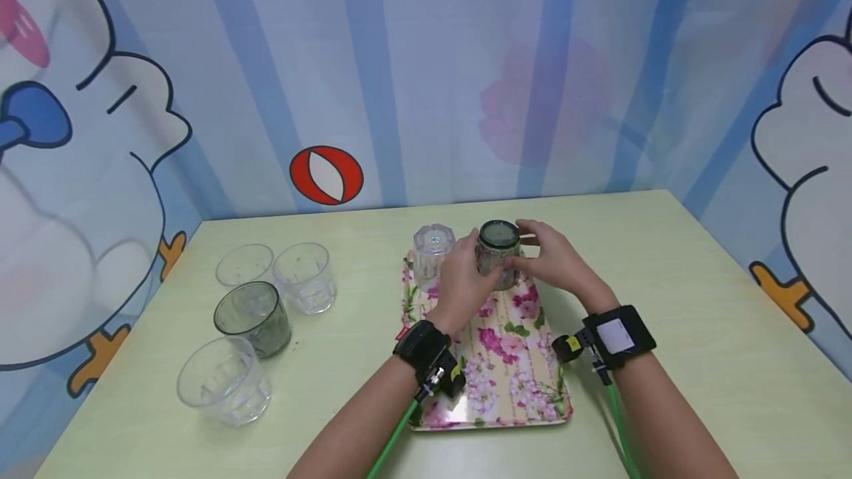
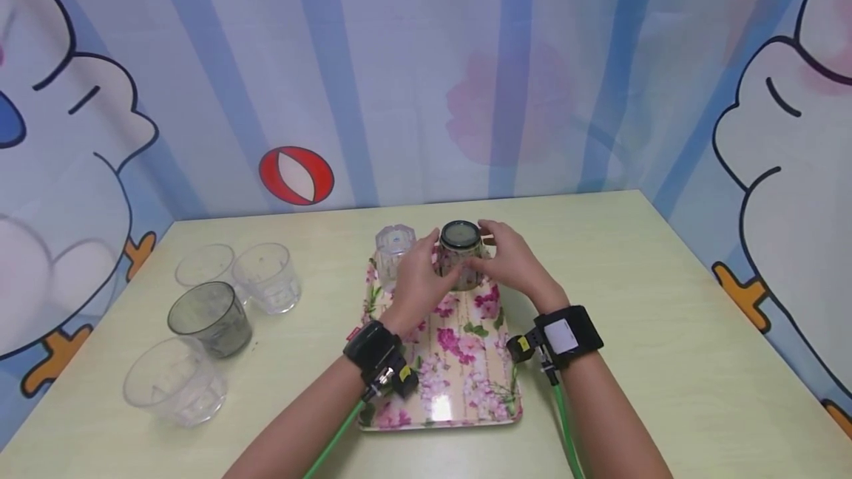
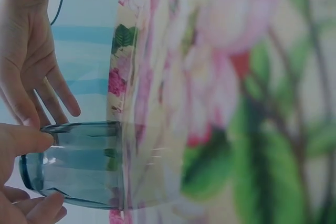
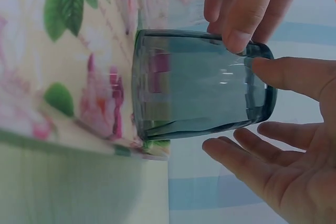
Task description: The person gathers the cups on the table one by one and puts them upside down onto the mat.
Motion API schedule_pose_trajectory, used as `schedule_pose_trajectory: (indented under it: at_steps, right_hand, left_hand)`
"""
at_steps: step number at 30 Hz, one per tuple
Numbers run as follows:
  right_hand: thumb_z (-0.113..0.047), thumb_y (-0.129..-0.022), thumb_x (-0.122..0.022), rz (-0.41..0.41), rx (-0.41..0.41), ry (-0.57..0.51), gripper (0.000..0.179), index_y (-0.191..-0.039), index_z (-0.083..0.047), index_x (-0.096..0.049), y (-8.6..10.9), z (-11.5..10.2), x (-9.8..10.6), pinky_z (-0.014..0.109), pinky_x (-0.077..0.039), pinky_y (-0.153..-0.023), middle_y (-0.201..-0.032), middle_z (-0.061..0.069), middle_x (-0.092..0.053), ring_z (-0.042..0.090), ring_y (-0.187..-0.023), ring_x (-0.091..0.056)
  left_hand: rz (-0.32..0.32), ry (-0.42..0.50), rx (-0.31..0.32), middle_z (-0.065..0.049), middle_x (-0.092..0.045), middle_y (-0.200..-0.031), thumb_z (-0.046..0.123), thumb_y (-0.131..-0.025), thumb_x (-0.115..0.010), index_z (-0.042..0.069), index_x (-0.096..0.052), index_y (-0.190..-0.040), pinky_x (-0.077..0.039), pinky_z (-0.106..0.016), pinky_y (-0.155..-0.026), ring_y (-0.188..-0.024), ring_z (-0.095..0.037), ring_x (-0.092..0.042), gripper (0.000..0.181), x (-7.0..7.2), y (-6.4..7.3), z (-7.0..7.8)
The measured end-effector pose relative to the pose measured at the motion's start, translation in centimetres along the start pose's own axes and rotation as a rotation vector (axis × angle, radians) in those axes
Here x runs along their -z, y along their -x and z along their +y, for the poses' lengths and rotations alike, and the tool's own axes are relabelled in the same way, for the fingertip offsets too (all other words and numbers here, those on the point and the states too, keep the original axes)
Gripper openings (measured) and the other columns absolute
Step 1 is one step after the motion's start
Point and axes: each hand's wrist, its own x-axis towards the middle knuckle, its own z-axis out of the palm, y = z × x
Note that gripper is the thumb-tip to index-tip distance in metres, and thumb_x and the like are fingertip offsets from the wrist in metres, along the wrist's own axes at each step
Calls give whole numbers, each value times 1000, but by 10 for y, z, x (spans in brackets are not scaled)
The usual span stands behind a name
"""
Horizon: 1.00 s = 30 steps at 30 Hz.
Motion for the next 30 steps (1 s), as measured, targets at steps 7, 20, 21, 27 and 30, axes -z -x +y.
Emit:
schedule_pose_trajectory:
  at_steps: [7,20,21,27,30]
  right_hand:
    - [-17,-91,-64,15,28,3,73,-149,1,-24,3,-10,5,56,-47,-103,-147,27,-35,46,-134,-40]
    - [-18,-93,-62,60,106,75,68,-149,-1,-28,12,-33,11,57,-43,-107,-148,25,-34,44,-135,-37]
    - [-18,-92,-62,67,113,75,67,-148,-1,-29,13,-35,11,57,-43,-107,-148,25,-34,43,-135,-37]
    - [-20,-92,-64,100,151,101,66,-147,-2,-33,16,-46,12,54,-45,-106,-146,22,-39,39,-134,-40]
    - [-20,-91,-64,117,173,110,65,-146,-3,-34,19,-51,13,53,-45,-106,-146,21,-40,38,-134,-41]
  left_hand:
    - [-1,-6,-32,-15,-51,-141,24,-90,-66,3,-35,-146,-52,-34,-102,-126,-27,-55,68,8,6,4]
    - [27,7,-79,-10,-52,-141,29,-92,-63,10,-38,-146,-53,-29,-98,-121,-25,-58,62,32,21,13]
    - [33,11,-88,-10,-53,-140,29,-92,-63,9,-38,-145,-54,-29,-97,-120,-25,-59,62,34,22,13]
    - [58,4,-153,-10,-55,-138,28,-91,-65,10,-42,-143,-54,-30,-98,-120,-22,-59,60,46,28,16]
    - [83,-16,-199,-10,-59,-134,25,-90,-66,8,-45,-141,-55,-30,-96,-116,-23,-61,58,53,31,17]
